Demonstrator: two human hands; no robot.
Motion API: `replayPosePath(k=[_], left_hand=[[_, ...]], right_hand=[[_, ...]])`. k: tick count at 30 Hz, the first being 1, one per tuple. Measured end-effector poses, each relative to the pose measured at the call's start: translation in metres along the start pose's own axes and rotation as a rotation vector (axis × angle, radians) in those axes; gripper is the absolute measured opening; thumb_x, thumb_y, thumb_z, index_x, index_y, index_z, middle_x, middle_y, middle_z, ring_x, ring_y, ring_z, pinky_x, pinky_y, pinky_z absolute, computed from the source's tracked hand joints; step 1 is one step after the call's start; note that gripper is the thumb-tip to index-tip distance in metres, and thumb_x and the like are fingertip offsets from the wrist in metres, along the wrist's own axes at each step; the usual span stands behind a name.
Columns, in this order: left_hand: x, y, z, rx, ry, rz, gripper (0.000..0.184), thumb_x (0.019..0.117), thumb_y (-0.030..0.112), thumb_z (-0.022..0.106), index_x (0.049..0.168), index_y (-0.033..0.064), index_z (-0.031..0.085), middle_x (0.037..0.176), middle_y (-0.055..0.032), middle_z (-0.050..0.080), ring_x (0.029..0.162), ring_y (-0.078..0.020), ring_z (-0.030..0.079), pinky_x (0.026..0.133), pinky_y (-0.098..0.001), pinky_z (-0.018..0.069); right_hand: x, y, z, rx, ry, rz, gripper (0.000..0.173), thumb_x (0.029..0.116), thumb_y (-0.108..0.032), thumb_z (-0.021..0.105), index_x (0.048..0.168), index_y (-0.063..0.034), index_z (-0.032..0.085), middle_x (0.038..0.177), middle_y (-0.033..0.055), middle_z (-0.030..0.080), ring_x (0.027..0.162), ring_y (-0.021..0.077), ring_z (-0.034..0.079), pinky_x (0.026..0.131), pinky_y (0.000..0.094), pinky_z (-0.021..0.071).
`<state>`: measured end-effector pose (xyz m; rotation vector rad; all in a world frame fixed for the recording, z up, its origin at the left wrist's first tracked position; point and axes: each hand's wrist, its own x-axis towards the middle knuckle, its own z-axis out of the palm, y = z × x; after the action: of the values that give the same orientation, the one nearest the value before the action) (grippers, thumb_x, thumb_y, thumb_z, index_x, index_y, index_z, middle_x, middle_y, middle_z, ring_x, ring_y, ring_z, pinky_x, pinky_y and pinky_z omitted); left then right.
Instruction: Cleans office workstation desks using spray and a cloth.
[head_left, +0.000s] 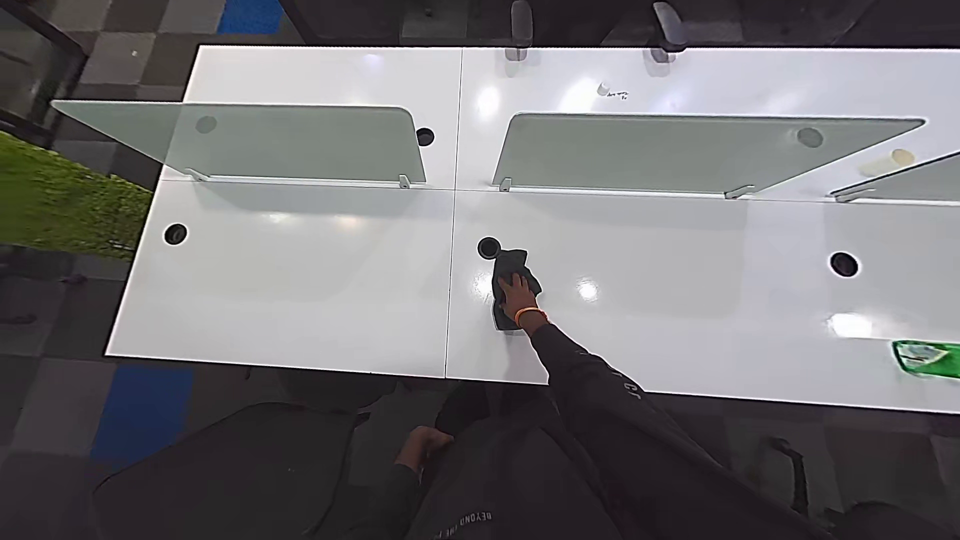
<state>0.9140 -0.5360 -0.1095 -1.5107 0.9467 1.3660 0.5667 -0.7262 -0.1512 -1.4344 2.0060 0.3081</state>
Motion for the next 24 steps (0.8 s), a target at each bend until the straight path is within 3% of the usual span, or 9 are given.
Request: replayPosePath(k=[6,9,12,18,20,22,24], left_hand=[[0.004,-0.002,0.000,-0.010,-0.027,-0.031,0.071,0.0861,0.070,0.065,0.117,0.0067,0.074,0.112,-0.0162,0.074,0.096,-0.0288,0.072,0.086,-0.0535,0.0564],[0.006,-0.001,-0.002,-0.018,-0.018,-0.033,0.071,0.0857,0.071,0.065,0.116,0.0071,0.074,0.108,-0.0153,0.074,0.093,-0.0274,0.071,0.084,-0.0523,0.0560],[0.024,-0.001,-0.006,0.006,-0.064,-0.018,0.074,0.0881,0.072,0.062,0.121,0.0072,0.072,0.116,-0.0169,0.072,0.100,-0.0293,0.070,0.089,-0.0533,0.0548],[0.023,0.011,-0.016,0.066,-0.092,-0.016,0.076,0.0887,0.074,0.060,0.120,0.0056,0.071,0.112,-0.0155,0.072,0.094,-0.0256,0.069,0.086,-0.0494,0.0544],[0.021,0.017,-0.021,0.134,-0.058,0.026,0.074,0.0870,0.070,0.065,0.120,0.0043,0.071,0.117,-0.0175,0.072,0.103,-0.0299,0.071,0.089,-0.0543,0.0557],[0.021,0.029,-0.030,0.255,0.002,0.078,0.075,0.0827,0.066,0.071,0.122,0.0015,0.070,0.126,-0.0201,0.069,0.118,-0.0346,0.067,0.098,-0.0600,0.0526],[0.020,0.047,-0.047,0.332,0.109,0.142,0.080,0.0806,0.067,0.073,0.123,-0.0006,0.069,0.130,-0.0221,0.067,0.124,-0.0372,0.064,0.102,-0.0621,0.0505]], right_hand=[[-0.013,-0.004,0.014,0.000,0.019,-0.009,0.085,0.0877,-0.022,0.075,0.162,-0.0262,0.035,0.170,0.0223,0.018,0.154,0.0489,0.022,0.113,0.0698,0.0362],[-0.037,-0.001,0.031,0.005,-0.003,-0.042,0.084,0.0877,-0.021,0.075,0.162,-0.0262,0.036,0.171,0.0217,0.018,0.154,0.0492,0.021,0.112,0.0706,0.0358],[-0.068,0.002,0.056,0.013,-0.033,-0.068,0.084,0.0883,-0.020,0.075,0.162,-0.0265,0.036,0.171,0.0215,0.017,0.155,0.0489,0.020,0.115,0.0690,0.0330],[-0.114,0.008,0.090,-0.019,-0.097,-0.076,0.084,0.0891,-0.020,0.073,0.162,-0.0297,0.034,0.172,0.0186,0.014,0.156,0.0454,0.018,0.118,0.0661,0.0312],[-0.116,0.007,0.088,-0.021,-0.114,-0.074,0.085,0.0888,-0.019,0.073,0.163,-0.0295,0.033,0.172,0.0190,0.013,0.157,0.0455,0.017,0.118,0.0656,0.0311],[-0.112,0.006,0.087,-0.020,-0.120,-0.074,0.085,0.0884,-0.019,0.074,0.163,-0.0289,0.033,0.172,0.0196,0.013,0.157,0.0461,0.016,0.118,0.0659,0.0318],[-0.103,0.007,0.085,-0.025,-0.122,-0.089,0.086,0.0887,-0.020,0.074,0.163,-0.0289,0.032,0.172,0.0211,0.013,0.157,0.0468,0.015,0.118,0.0660,0.0315]])
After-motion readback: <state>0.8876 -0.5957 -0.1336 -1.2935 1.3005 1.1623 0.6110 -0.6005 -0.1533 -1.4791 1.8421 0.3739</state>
